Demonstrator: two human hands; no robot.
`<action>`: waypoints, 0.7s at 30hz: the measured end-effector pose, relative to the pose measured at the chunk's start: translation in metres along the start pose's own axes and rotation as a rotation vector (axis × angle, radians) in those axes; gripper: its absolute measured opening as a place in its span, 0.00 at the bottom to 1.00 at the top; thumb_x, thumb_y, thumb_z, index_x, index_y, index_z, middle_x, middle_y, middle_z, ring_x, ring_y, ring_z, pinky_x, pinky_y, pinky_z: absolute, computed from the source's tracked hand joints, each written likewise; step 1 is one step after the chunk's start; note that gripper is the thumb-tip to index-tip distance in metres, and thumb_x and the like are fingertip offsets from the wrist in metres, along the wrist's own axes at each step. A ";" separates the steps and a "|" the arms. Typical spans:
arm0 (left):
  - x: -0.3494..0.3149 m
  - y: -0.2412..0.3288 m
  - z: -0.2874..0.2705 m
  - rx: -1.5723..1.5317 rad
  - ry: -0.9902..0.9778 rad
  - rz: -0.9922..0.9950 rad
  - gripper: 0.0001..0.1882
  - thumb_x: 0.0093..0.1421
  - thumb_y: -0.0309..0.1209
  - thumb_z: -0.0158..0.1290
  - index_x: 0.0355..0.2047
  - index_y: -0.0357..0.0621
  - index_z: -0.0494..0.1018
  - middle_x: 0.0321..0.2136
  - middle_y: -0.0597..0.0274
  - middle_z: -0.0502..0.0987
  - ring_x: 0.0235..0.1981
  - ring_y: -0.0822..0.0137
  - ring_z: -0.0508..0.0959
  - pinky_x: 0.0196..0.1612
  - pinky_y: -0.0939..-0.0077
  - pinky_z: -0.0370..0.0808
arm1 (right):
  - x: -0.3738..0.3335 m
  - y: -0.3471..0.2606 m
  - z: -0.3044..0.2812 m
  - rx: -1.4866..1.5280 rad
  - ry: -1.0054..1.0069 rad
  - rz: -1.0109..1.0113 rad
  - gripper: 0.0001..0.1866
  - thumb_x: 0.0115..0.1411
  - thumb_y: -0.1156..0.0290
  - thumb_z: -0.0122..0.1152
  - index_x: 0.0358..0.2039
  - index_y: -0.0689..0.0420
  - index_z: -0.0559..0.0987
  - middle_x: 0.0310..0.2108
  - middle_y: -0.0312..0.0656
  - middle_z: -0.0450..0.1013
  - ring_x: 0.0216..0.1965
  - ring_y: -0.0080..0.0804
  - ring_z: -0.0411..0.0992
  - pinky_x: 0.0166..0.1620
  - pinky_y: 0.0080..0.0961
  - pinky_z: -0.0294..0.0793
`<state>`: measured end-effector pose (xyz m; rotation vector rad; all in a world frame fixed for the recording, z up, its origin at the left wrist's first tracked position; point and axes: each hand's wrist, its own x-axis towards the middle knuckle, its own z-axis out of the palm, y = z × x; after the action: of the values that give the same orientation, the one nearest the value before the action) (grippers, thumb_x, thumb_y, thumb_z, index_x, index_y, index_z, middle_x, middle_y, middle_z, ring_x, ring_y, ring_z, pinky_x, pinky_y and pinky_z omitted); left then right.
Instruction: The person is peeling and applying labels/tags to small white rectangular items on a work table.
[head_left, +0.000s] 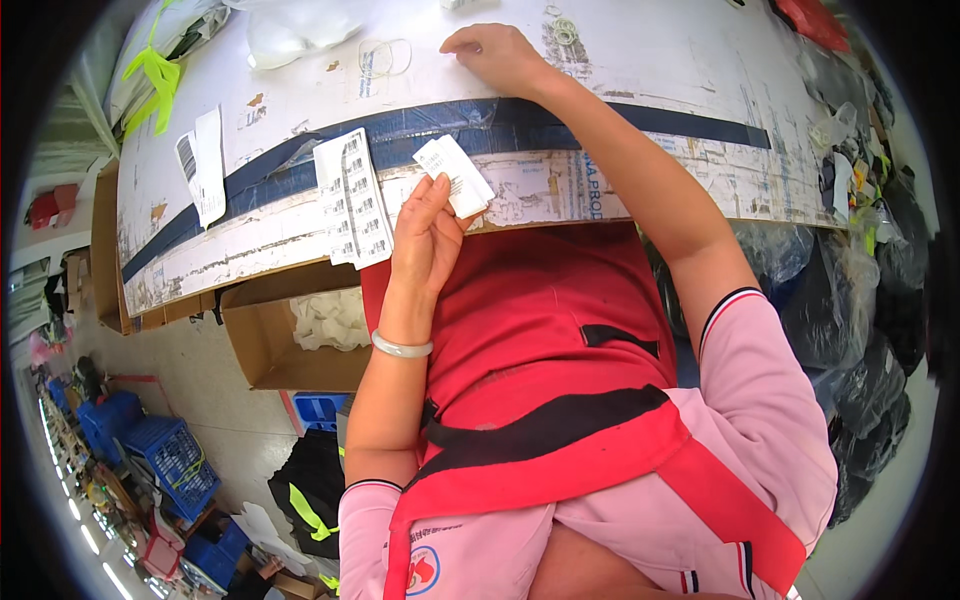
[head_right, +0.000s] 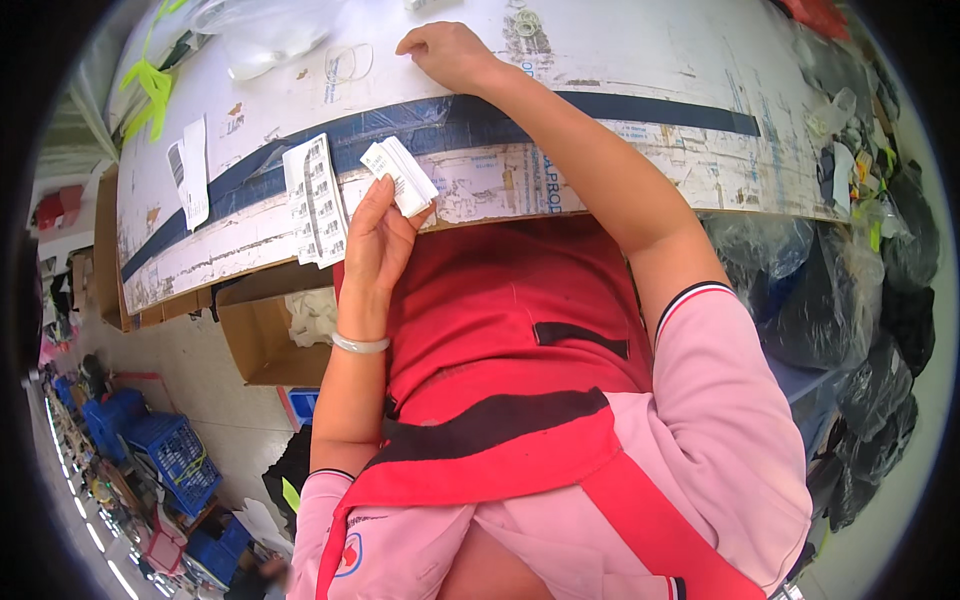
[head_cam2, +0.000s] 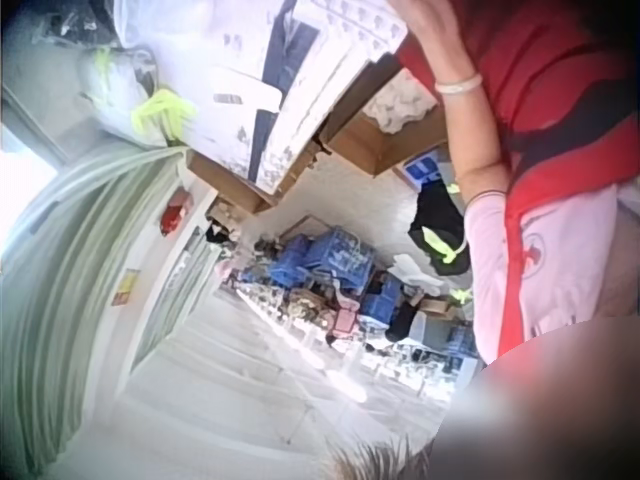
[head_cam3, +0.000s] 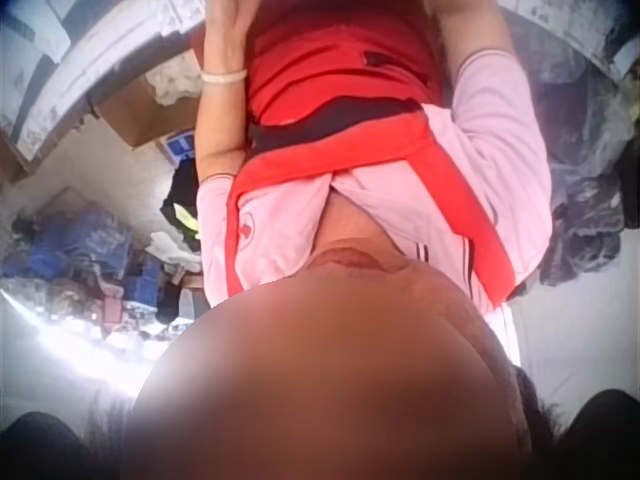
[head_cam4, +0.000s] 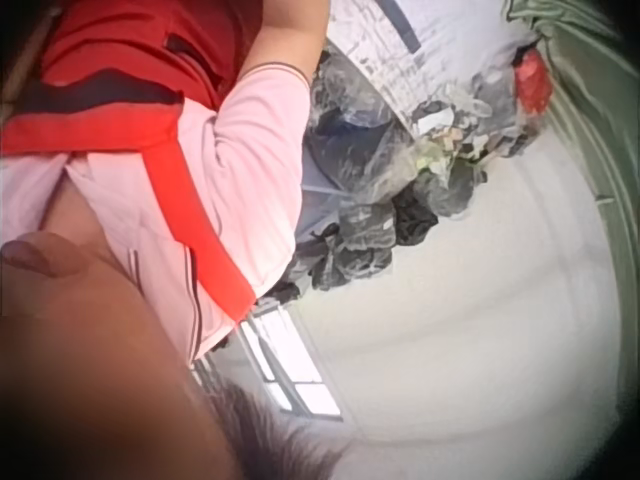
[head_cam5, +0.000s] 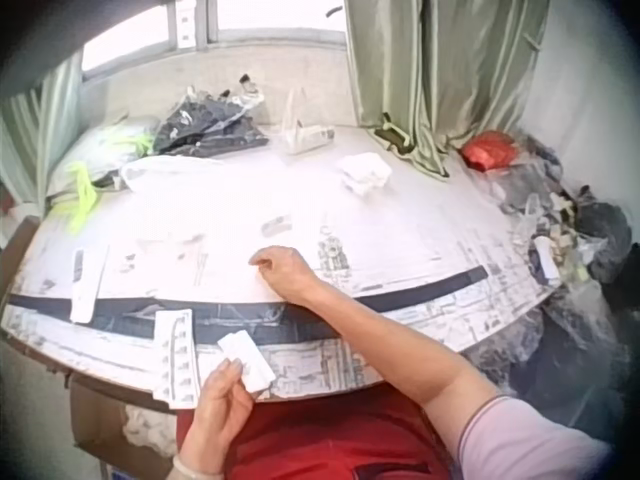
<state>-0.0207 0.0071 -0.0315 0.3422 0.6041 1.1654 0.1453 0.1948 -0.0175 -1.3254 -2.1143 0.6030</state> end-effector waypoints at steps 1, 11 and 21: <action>0.000 0.000 -0.001 -0.001 0.003 -0.002 0.18 0.66 0.32 0.46 0.55 0.42 0.65 0.50 0.60 0.73 0.52 0.63 0.73 0.56 0.56 0.70 | -0.006 -0.001 -0.003 0.002 -0.002 0.002 0.12 0.60 0.70 0.54 0.42 0.58 0.80 0.41 0.45 0.78 0.43 0.37 0.76 0.49 0.28 0.72; 0.001 -0.014 0.012 0.078 0.056 0.102 0.17 0.66 0.28 0.47 0.54 0.38 0.65 0.49 0.57 0.73 0.50 0.65 0.74 0.54 0.67 0.71 | -0.133 -0.091 -0.040 0.416 -0.307 0.287 0.18 0.55 0.63 0.66 0.42 0.61 0.77 0.30 0.37 0.74 0.31 0.20 0.70 0.37 0.18 0.70; -0.011 0.005 0.024 1.036 0.014 0.355 0.25 0.53 0.21 0.60 0.53 0.40 0.69 0.39 0.64 0.75 0.34 0.73 0.73 0.39 0.80 0.73 | -0.144 -0.060 -0.049 -0.040 -0.208 -0.065 0.13 0.49 0.71 0.65 0.36 0.58 0.75 0.34 0.42 0.72 0.39 0.40 0.70 0.42 0.32 0.71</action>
<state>-0.0133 0.0003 -0.0069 1.3636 1.1695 1.1035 0.1888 0.0427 0.0244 -1.2566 -2.3380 0.7006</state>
